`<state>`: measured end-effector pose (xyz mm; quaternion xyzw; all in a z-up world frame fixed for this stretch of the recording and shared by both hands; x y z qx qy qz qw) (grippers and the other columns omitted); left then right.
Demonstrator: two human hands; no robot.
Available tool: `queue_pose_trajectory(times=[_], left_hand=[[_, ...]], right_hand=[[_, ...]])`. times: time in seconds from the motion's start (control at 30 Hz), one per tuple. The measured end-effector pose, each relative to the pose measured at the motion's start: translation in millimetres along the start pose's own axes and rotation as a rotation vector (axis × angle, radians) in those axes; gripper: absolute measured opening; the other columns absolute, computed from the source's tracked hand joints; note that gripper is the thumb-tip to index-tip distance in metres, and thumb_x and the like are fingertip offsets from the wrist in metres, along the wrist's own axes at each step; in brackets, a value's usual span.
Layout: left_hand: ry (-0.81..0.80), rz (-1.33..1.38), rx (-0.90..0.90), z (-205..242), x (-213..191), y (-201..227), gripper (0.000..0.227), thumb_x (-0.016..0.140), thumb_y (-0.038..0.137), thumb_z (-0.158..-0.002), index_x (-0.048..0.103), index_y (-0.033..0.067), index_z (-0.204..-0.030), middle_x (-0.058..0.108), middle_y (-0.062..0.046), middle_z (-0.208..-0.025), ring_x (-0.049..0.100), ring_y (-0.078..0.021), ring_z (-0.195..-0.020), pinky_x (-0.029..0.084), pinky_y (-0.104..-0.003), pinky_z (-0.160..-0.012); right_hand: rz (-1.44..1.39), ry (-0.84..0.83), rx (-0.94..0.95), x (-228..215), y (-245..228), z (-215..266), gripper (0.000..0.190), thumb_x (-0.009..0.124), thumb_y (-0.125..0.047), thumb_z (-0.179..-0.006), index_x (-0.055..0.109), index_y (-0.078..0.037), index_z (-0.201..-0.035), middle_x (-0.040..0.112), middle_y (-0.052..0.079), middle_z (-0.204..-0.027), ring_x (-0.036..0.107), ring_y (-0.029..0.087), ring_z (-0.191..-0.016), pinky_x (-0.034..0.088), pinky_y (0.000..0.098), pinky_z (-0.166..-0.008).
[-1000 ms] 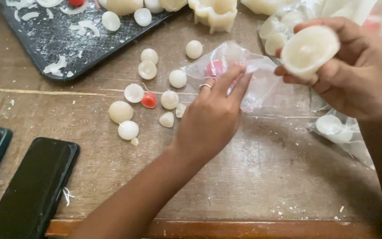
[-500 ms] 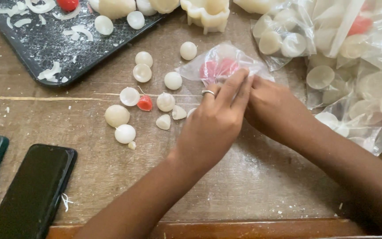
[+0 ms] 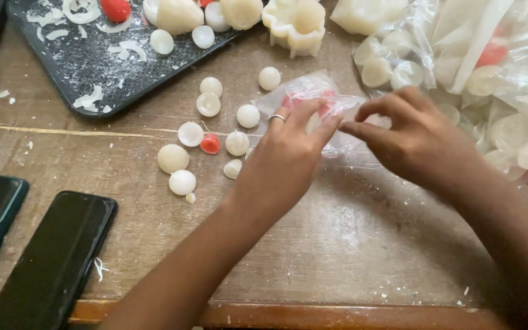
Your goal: The person places small white and red wax melts into plastic bags by hand.
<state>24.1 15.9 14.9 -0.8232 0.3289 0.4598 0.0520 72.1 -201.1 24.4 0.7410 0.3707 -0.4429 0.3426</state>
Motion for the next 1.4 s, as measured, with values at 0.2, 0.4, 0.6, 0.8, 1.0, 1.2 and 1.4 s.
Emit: queue_pose_trajectory(times=[0.2, 0.4, 0.6, 0.8, 1.0, 1.2, 1.4], left_hand=[[-0.064, 0.013, -0.057, -16.3, -13.1, -20.2, 0.022, 0.067, 0.005, -0.088, 0.078, 0.0095, -0.107, 0.070, -0.014, -0.120, 0.065, -0.0386, -0.107, 0.059, -0.044, -0.090], [-0.134, -0.115, 0.092, -51.7, -60.1, -22.0, 0.013, 0.071, 0.017, -0.091, 0.079, 0.0076, -0.097, 0.074, -0.009, -0.095, 0.065, -0.0271, -0.090, 0.059, -0.039, -0.079], [-0.047, 0.031, 0.191, -52.5, -67.4, -23.0, 0.031, 0.077, 0.040, -0.093, 0.074, 0.0090, -0.089, 0.074, -0.006, -0.088, 0.068, -0.0222, -0.089, 0.059, -0.036, -0.079], [0.002, 0.513, -0.124, -31.6, -40.2, -25.4, 0.040, 0.077, 0.036, -0.091, 0.069, 0.0083, -0.119, 0.077, -0.004, -0.096, 0.077, -0.0164, -0.087, 0.062, -0.028, -0.077], [0.069, 0.677, -0.268, -20.4, -19.7, -21.0, 0.026, 0.077, 0.027, -0.094, 0.075, 0.0101, -0.113, 0.080, -0.005, -0.101, 0.080, -0.0147, -0.087, 0.063, -0.027, -0.080], [0.109, 0.576, -0.192, -18.9, -19.4, -10.7, 0.024, 0.075, 0.029, -0.096, 0.073, 0.0094, -0.109, 0.078, -0.007, -0.100, 0.073, -0.0132, -0.079, 0.059, -0.030, -0.073], [-0.035, 0.533, -0.288, -23.6, -21.0, -5.9, 0.026, 0.071, 0.035, -0.096, 0.073, 0.0111, -0.107, 0.076, -0.005, -0.092, 0.055, -0.0136, -0.051, 0.046, -0.026, -0.050]], right_hand=[[0.479, -0.126, 0.128, -19.0, 21.6, 1.2, 0.036, 0.073, -0.024, -0.086, 0.076, -0.038, -0.118, 0.069, -0.001, -0.139, 0.051, 0.029, -0.116, 0.046, 0.0425, -0.096], [0.314, -0.019, 0.088, -70.1, 37.7, 1.8, 0.027, 0.080, -0.041, -0.084, 0.081, -0.021, -0.101, 0.075, -0.002, -0.117, 0.059, 0.027, -0.112, 0.047, 0.0428, -0.093], [-0.205, -0.006, 0.317, -63.0, 64.6, 44.9, 0.025, 0.077, -0.032, -0.090, 0.076, -0.014, -0.108, 0.075, 0.005, -0.103, 0.072, 0.019, -0.092, 0.061, 0.0309, -0.076], [-0.498, -0.070, 0.650, -50.8, 47.9, 43.3, 0.052, 0.073, -0.030, -0.089, 0.064, -0.014, -0.138, 0.076, 0.008, -0.101, 0.075, 0.018, -0.090, 0.066, 0.0298, -0.075], [-0.405, 0.033, 0.494, -53.5, 31.6, 25.7, 0.033, 0.075, -0.030, -0.090, 0.072, -0.012, -0.117, 0.076, 0.007, -0.108, 0.073, 0.018, -0.096, 0.062, 0.0316, -0.081], [-0.125, 0.095, 0.312, -64.4, 11.4, 3.5, 0.024, 0.082, -0.031, -0.086, 0.077, -0.011, -0.099, 0.076, 0.004, -0.092, 0.068, 0.018, -0.091, 0.055, 0.0343, -0.076], [-0.035, 0.118, 0.271, -53.4, 11.9, 10.5, 0.023, 0.082, -0.030, -0.090, 0.074, -0.008, -0.095, 0.073, 0.004, -0.087, 0.065, 0.020, -0.088, 0.053, 0.0358, -0.075]])
Point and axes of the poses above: each hand's wrist, its own z-axis away from the middle knuckle, its own x-axis out of the palm, y = z × x, the point moved 1 cm from there along -z, towards the middle knuckle
